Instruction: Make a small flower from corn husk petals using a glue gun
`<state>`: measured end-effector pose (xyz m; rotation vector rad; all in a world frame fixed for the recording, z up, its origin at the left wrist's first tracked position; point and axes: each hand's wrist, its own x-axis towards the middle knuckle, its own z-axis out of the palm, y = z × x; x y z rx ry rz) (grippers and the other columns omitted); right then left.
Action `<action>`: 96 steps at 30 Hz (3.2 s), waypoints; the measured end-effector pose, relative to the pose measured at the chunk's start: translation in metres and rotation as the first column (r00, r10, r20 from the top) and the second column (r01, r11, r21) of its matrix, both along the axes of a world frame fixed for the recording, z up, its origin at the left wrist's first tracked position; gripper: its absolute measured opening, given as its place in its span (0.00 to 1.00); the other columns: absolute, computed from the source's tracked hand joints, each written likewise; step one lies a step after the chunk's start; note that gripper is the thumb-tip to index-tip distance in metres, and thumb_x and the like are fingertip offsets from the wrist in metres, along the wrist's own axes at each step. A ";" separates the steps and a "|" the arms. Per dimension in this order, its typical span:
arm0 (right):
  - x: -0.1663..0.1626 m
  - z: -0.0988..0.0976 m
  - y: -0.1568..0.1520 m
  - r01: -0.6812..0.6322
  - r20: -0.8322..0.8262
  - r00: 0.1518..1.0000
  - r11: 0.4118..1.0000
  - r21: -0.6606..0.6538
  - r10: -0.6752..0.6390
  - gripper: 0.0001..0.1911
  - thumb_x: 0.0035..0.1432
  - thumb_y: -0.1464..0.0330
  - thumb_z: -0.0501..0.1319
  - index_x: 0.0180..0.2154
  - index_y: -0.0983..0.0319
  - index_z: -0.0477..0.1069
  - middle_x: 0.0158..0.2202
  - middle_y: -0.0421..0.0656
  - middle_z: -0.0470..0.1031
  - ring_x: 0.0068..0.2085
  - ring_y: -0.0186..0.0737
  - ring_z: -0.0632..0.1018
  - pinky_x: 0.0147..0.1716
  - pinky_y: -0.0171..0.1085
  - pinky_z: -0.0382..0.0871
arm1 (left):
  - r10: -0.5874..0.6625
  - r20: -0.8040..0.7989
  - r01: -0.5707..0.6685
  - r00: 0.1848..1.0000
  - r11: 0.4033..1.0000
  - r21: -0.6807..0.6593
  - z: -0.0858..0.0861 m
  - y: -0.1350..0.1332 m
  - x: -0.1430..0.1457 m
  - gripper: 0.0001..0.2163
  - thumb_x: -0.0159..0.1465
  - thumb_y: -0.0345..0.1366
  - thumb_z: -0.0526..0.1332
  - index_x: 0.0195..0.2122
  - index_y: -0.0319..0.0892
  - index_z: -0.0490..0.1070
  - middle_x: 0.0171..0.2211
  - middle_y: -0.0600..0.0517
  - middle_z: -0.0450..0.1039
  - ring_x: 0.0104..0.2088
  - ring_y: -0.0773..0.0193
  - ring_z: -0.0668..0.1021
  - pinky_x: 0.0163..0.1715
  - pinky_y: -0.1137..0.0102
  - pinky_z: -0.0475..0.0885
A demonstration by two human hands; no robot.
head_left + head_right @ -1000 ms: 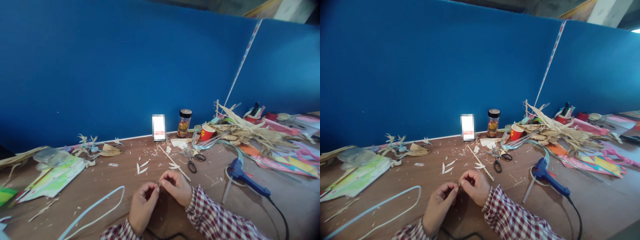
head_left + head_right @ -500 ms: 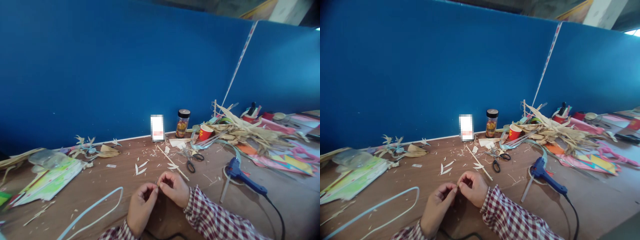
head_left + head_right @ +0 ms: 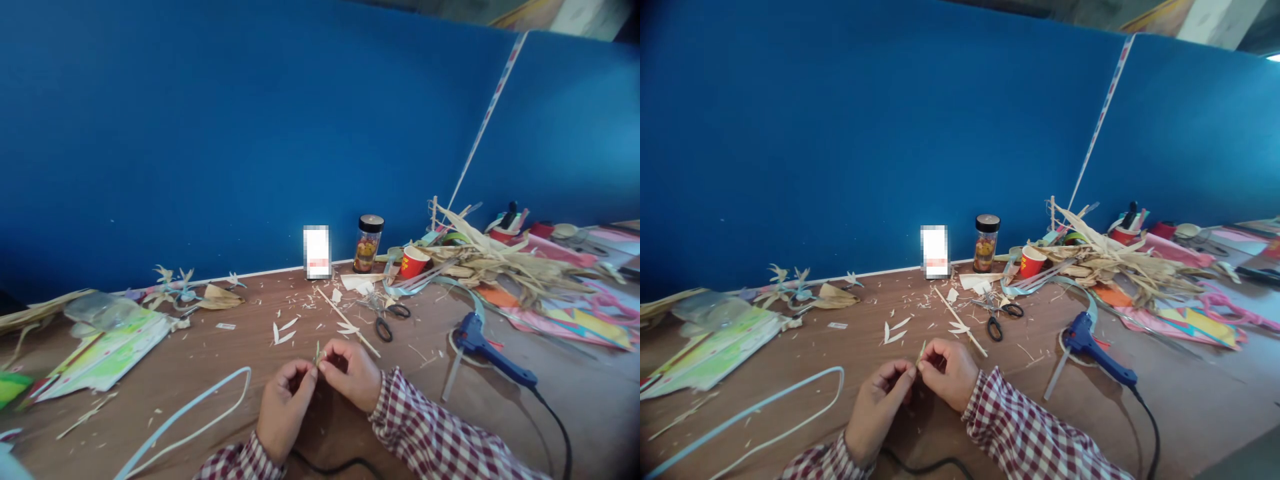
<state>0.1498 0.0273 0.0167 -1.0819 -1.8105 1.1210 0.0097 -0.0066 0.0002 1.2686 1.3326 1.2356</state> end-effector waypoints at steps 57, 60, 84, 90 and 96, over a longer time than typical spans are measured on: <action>0.075 0.008 0.050 0.383 0.513 0.672 0.844 0.377 -0.534 0.08 0.55 0.64 0.52 0.31 0.60 0.67 0.30 0.41 0.71 0.31 0.36 0.70 0.29 0.33 0.59 | 0.013 0.075 -0.004 0.997 0.993 -0.117 -0.004 0.006 -0.006 0.10 0.52 0.42 0.61 0.23 0.40 0.70 0.18 0.56 0.66 0.18 0.71 0.65 0.18 0.77 0.60; 0.093 0.004 0.054 0.385 0.692 0.513 0.856 0.344 -0.508 0.07 0.51 0.63 0.56 0.30 0.60 0.68 0.30 0.42 0.71 0.31 0.38 0.71 0.26 0.33 0.57 | 0.064 0.141 -0.042 0.988 0.988 -0.152 -0.003 0.007 -0.007 0.10 0.51 0.43 0.61 0.23 0.39 0.70 0.19 0.56 0.67 0.18 0.72 0.65 0.18 0.78 0.60; 0.111 0.003 0.051 0.407 0.625 0.593 0.859 0.312 -0.508 0.05 0.41 0.67 0.61 0.20 0.63 0.69 0.40 0.46 0.67 0.43 0.47 0.66 0.40 0.41 0.57 | 0.161 0.304 -0.089 0.939 0.967 -0.238 0.005 0.008 -0.007 0.12 0.46 0.43 0.65 0.23 0.38 0.70 0.18 0.56 0.67 0.17 0.73 0.65 0.16 0.77 0.60; 0.120 0.010 0.057 0.470 0.447 0.739 0.861 0.195 -0.504 0.07 0.49 0.66 0.55 0.25 0.63 0.68 0.29 0.44 0.72 0.34 0.40 0.71 0.36 0.38 0.61 | 0.182 0.326 -0.095 0.928 0.960 -0.265 0.007 0.008 -0.006 0.13 0.45 0.43 0.65 0.23 0.38 0.69 0.18 0.57 0.67 0.16 0.73 0.64 0.16 0.78 0.58; 0.122 0.015 0.061 0.454 0.144 0.883 0.891 -0.027 -0.446 0.14 0.54 0.61 0.49 0.32 0.64 0.66 0.29 0.44 0.74 0.28 0.36 0.74 0.25 0.33 0.65 | 0.164 0.310 -0.086 0.937 0.965 -0.249 0.007 0.008 -0.006 0.13 0.45 0.44 0.65 0.23 0.38 0.69 0.17 0.57 0.66 0.17 0.72 0.64 0.17 0.78 0.58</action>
